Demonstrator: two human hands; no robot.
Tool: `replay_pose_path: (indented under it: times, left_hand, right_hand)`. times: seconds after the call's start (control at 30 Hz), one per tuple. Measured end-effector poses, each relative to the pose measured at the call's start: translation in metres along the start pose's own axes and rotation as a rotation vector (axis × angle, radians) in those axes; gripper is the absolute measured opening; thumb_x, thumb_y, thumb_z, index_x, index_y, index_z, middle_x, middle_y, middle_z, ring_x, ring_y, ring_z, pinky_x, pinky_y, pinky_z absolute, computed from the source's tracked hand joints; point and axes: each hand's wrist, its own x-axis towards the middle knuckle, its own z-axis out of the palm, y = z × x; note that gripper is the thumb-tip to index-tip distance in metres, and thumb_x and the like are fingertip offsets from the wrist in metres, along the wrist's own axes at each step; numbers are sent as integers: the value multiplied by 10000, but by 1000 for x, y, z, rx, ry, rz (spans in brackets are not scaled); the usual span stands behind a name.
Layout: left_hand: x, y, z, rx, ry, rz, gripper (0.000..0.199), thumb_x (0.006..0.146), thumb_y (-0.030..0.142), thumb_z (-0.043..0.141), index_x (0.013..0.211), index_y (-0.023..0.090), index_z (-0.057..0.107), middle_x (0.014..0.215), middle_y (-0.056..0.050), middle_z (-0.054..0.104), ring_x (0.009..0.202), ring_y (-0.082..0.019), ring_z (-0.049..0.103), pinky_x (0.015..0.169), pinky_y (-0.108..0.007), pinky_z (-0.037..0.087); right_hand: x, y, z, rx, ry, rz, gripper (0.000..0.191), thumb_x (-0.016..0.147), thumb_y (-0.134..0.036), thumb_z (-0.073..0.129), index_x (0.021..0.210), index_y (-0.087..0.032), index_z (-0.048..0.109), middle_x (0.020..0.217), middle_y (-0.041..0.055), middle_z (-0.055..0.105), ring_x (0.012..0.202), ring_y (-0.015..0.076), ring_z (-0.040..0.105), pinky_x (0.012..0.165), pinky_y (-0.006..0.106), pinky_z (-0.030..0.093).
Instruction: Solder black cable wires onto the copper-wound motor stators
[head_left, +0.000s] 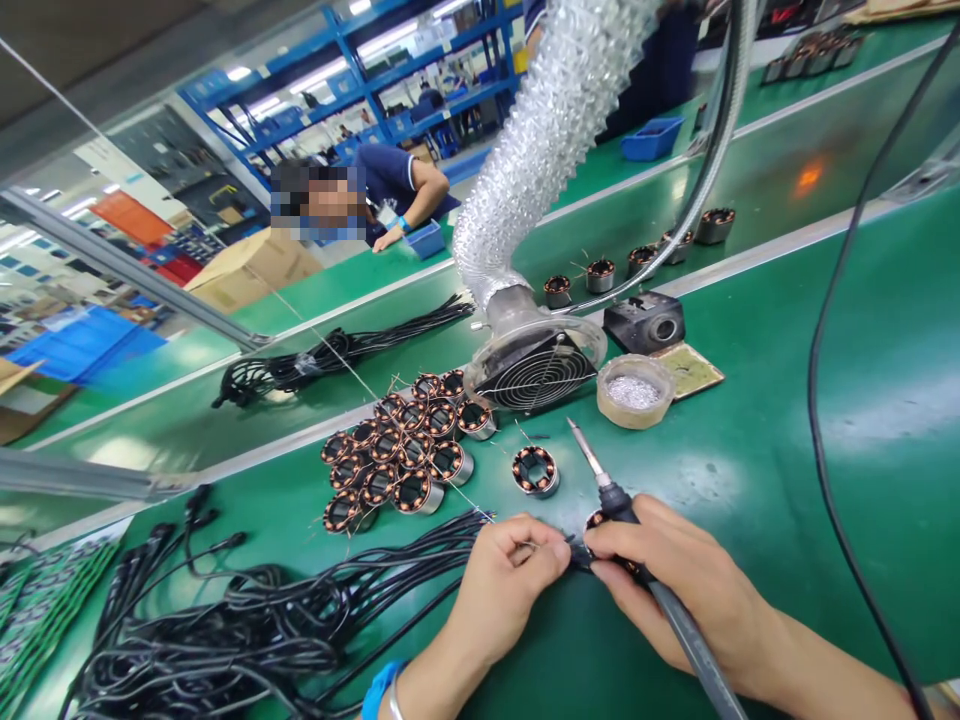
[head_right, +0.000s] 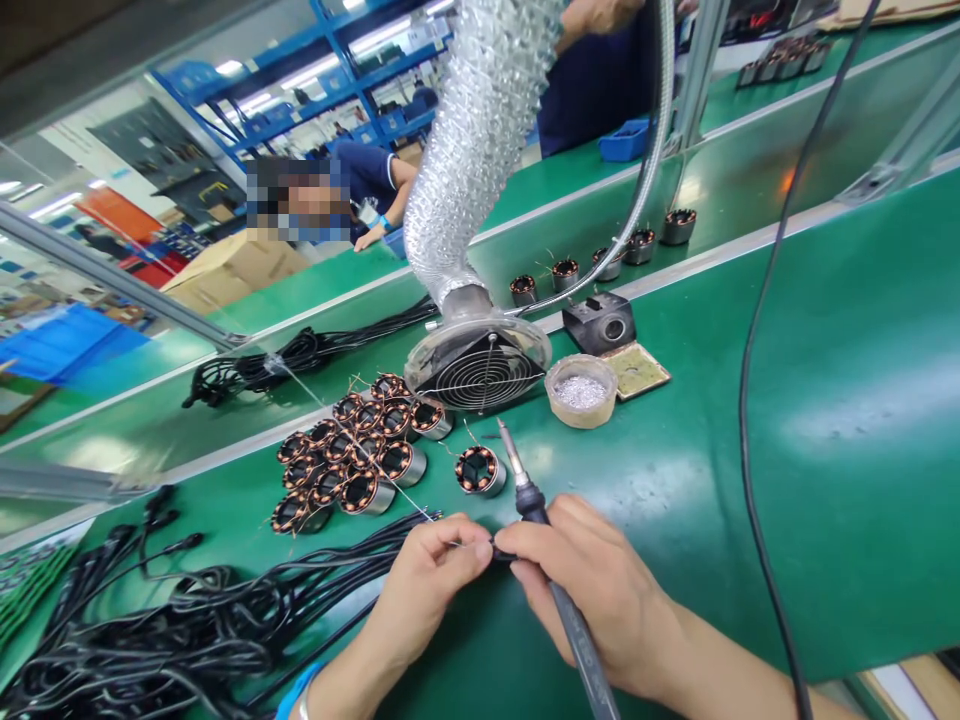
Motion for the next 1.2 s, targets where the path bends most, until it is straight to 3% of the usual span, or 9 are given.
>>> replay_pose_path:
  times: [0.1,0.3,0.4,0.53,0.73,0.9,1.03,1.1,1.2]
  left_hand:
    - [1,6,3,51,-15,6,231,679,361,776,674,131,750,636,1,574,585,-96,463,586,-214,374]
    - [1,6,1,242,-53,94,211,754,355,729,748,158,804,644,-8,582,601,-114,466,592,-231,362]
    - [-2,5,0,291,-57,147,196,780,325,695,756,156,790,676,-18,611,601,-117,485,561,-219,357]
    - [-6,6,0,361,-31,188,210,820,286,624,775,147,775,691,-36,658,603,-128,520,536,-210,367]
    - [-24,-5,6,423,-5,313,289,936,306,524,896,167,775,741,-60,700,608,-144,594,590,-234,452]
    - [-45,-13,15,368,-96,386,433,996,345,431,1325,146,629,968,-138,729,799,-211,702,738,-283,551]
    - [-41,5,2,509,-168,354,409,1007,341,399,1269,183,671,1029,-126,739,905,-232,701,823,-302,527]
    - [-27,17,-10,573,-88,294,399,1008,333,379,1247,195,667,940,-88,747,821,-208,697,780,-293,516]
    - [4,28,-27,640,142,223,387,966,313,436,1281,167,607,702,-16,674,647,-186,645,655,-273,477]
  right_hand:
    - [1,-1,0,5,15,-9,301,911,-12,512,1159,-178,556,882,38,632,721,167,453,628,281,420]
    - [5,-1,-5,34,-28,16,365,898,-14,510,1216,-193,520,950,42,621,765,171,463,658,279,430]
    - [9,3,-9,54,-127,25,384,924,-43,483,1272,-205,481,1039,61,602,854,186,484,732,295,448]
    - [14,10,-10,74,-300,19,321,981,-93,442,1262,-238,501,885,24,559,781,179,455,671,282,395]
    - [11,6,-1,32,-154,-1,296,930,-14,408,1121,-204,531,833,11,600,690,155,442,617,270,368]
    - [8,2,4,-62,-28,-32,251,913,-36,423,1079,-182,543,798,29,614,645,157,450,574,275,393]
    - [6,8,-2,-97,-28,-43,263,924,-59,475,1139,-189,556,817,31,637,673,163,507,601,281,455]
    - [2,12,-6,-109,-51,-18,297,920,-126,549,1211,-180,533,1005,83,677,804,196,591,697,320,521]
    - [-10,13,-12,-109,-91,20,364,906,-157,569,1261,-183,495,1294,140,611,1018,232,648,825,347,561]
